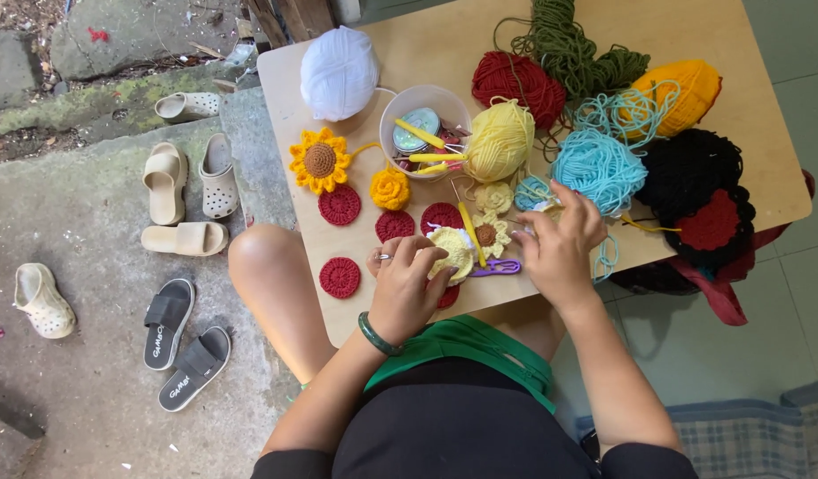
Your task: A person is crocheting a small decorative flower using a crochet hook and various colors of yarn.
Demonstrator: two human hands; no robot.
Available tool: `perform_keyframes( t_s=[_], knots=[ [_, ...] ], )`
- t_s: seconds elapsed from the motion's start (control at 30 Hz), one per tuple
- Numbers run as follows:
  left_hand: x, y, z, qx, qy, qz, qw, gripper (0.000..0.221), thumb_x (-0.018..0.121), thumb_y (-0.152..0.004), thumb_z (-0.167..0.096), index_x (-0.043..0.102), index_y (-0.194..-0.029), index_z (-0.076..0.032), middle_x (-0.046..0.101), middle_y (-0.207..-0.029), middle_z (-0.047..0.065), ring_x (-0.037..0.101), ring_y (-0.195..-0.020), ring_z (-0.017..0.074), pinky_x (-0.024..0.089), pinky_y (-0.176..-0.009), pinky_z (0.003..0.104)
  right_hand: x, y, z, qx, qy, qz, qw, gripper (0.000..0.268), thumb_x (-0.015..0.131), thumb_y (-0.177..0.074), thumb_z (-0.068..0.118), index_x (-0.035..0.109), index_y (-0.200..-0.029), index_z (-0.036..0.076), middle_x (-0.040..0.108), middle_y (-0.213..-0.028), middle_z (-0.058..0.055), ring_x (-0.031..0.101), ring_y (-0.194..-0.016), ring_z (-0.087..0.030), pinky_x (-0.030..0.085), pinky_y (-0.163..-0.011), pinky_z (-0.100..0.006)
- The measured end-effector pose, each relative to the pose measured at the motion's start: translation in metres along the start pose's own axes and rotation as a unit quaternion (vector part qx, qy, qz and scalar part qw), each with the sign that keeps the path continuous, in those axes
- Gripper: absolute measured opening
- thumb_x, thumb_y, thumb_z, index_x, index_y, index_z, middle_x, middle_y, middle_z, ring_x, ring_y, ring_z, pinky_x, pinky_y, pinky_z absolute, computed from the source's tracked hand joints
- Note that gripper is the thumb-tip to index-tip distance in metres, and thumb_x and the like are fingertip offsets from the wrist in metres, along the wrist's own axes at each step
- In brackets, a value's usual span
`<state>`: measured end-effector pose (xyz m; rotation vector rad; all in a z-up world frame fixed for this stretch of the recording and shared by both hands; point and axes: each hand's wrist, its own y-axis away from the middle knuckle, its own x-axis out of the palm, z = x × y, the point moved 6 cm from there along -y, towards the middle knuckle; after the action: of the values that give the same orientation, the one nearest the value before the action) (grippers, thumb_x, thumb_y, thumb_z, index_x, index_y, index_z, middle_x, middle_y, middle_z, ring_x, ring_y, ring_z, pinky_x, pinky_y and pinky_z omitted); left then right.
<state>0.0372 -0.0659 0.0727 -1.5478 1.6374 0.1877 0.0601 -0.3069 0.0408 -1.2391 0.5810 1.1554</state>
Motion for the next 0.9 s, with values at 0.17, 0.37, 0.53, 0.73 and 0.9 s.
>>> perform_keyframes(
  t_s=[0.17,0.37,0.53,0.73,0.9],
  knots=[
    [-0.016,0.000,-0.009,0.012,0.005,-0.014,1.000,0.018,0.078,-0.088,-0.022,0.068,-0.102,-0.016,0.061,-0.103,0.005,0.060,-0.100,0.0344,0.054,-0.079,0.039,-0.015,-0.003,0.012,-0.050,0.088,0.037,0.994,0.021,0.073,-0.093,0.030,0.075,-0.109,0.016,0.039,-0.157,-0.009,0.023,-0.138,-0.039,0.019,-0.103,-0.065],
    [-0.045,0.009,-0.018,0.009,0.014,-0.035,0.999,0.017,0.079,-0.088,-0.018,0.071,-0.103,-0.014,0.065,-0.103,0.007,0.062,-0.096,0.0337,0.052,-0.080,0.040,-0.018,0.050,0.007,-0.102,0.210,0.037,0.972,0.036,0.054,-0.100,0.047,0.070,-0.126,0.027,0.041,-0.168,-0.008,0.023,-0.146,-0.039,0.016,-0.109,-0.068],
    [-0.053,0.030,-0.008,-0.004,0.020,-0.058,0.998,0.015,0.079,-0.088,-0.016,0.074,-0.102,-0.014,0.066,-0.103,0.007,0.060,-0.097,0.0327,0.049,-0.083,0.040,-0.026,0.078,0.006,-0.118,0.197,0.042,0.972,0.045,0.048,-0.097,0.035,0.064,-0.137,0.023,0.040,-0.170,-0.008,0.019,-0.150,-0.037,0.011,-0.112,-0.065],
    [-0.061,0.038,-0.002,-0.019,0.017,-0.069,0.997,0.013,0.078,-0.088,-0.015,0.075,-0.101,-0.015,0.066,-0.102,0.007,0.061,-0.096,0.0319,0.046,-0.085,0.042,-0.020,0.097,-0.003,-0.175,0.140,-0.024,0.974,0.051,0.061,-0.095,0.045,0.067,-0.139,0.022,0.052,-0.158,-0.013,0.032,-0.137,-0.040,0.018,-0.111,-0.065],
    [-0.059,0.039,-0.003,-0.018,0.021,-0.074,0.997,0.013,0.077,-0.089,-0.015,0.075,-0.102,-0.015,0.067,-0.101,0.007,0.062,-0.096,0.0330,0.045,-0.086,0.045,-0.019,0.110,-0.008,-0.230,0.071,-0.121,0.963,0.020,0.071,-0.095,0.021,0.081,-0.111,0.028,0.070,-0.125,0.000,0.046,-0.110,-0.028,0.038,-0.100,-0.052]
  ],
)
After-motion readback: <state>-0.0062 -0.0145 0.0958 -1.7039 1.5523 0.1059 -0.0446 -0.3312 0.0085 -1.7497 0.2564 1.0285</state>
